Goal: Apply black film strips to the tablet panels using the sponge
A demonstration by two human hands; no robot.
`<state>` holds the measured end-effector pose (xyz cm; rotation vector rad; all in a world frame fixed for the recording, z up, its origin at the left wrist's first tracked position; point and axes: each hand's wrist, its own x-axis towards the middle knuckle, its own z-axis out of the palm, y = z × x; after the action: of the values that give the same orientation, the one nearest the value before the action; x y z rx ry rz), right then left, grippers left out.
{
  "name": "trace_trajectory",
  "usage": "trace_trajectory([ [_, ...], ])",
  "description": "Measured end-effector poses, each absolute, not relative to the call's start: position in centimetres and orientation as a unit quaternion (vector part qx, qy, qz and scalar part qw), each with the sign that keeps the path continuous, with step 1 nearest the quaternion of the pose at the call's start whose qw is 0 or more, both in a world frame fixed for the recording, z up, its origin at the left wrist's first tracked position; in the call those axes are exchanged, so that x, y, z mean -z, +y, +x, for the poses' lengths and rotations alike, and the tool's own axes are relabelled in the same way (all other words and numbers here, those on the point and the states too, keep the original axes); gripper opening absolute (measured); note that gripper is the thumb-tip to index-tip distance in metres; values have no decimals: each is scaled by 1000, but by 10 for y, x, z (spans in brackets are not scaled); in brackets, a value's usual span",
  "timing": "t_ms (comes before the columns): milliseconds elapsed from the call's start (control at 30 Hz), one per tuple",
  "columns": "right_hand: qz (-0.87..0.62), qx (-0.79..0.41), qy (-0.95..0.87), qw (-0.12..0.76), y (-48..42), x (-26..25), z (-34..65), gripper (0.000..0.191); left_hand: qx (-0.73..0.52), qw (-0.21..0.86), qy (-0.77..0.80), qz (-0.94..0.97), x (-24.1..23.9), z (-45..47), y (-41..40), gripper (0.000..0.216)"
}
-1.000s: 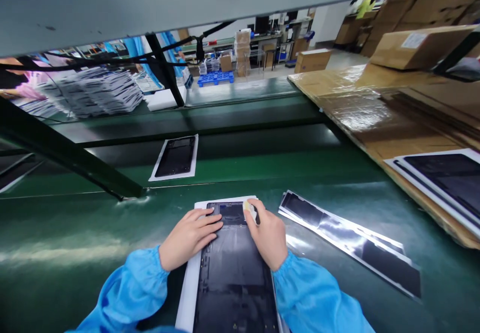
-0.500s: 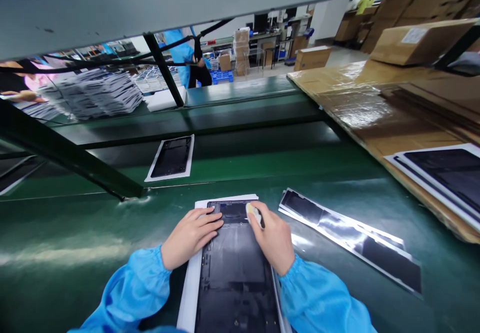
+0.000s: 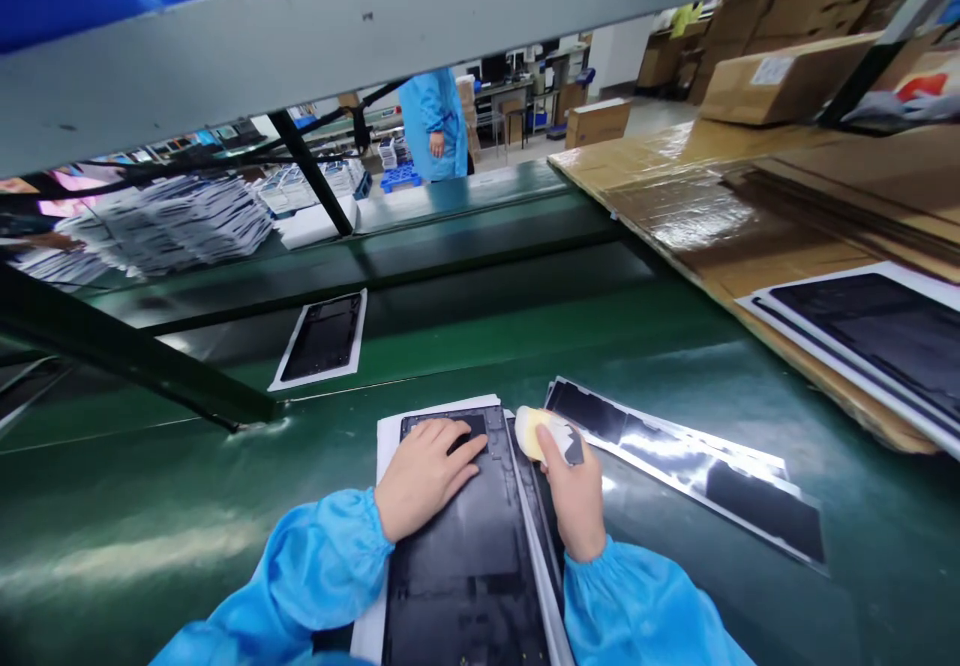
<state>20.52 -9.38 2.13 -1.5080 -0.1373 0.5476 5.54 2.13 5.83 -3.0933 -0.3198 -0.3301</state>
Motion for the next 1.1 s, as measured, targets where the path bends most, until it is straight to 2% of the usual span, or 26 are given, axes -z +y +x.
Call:
trace_trajectory([
  [133,-669,-257,-61,695,-97,-21,207,52,113,22,-160,-980,-63,69,36,17],
  [300,-674,-266,-91,683,-100,-15,210,55,97,-28,-218,-971,-59,80,54,10],
  [433,-665,-273,-94,689,-100,-15,212,57,84,-57,-222,-970,-54,78,59,16],
  [667,-640,-295,-113,701,-101,-15,210,58,43,-121,-236,-963,-65,71,62,12],
  [1000,-596,-291,-190,724,-107,-3,211,46,20,-113,-272,-955,-69,73,59,13],
  [1100,-595,-295,-197,721,-107,-2,212,47,33,-118,-276,-953,-69,72,59,7],
])
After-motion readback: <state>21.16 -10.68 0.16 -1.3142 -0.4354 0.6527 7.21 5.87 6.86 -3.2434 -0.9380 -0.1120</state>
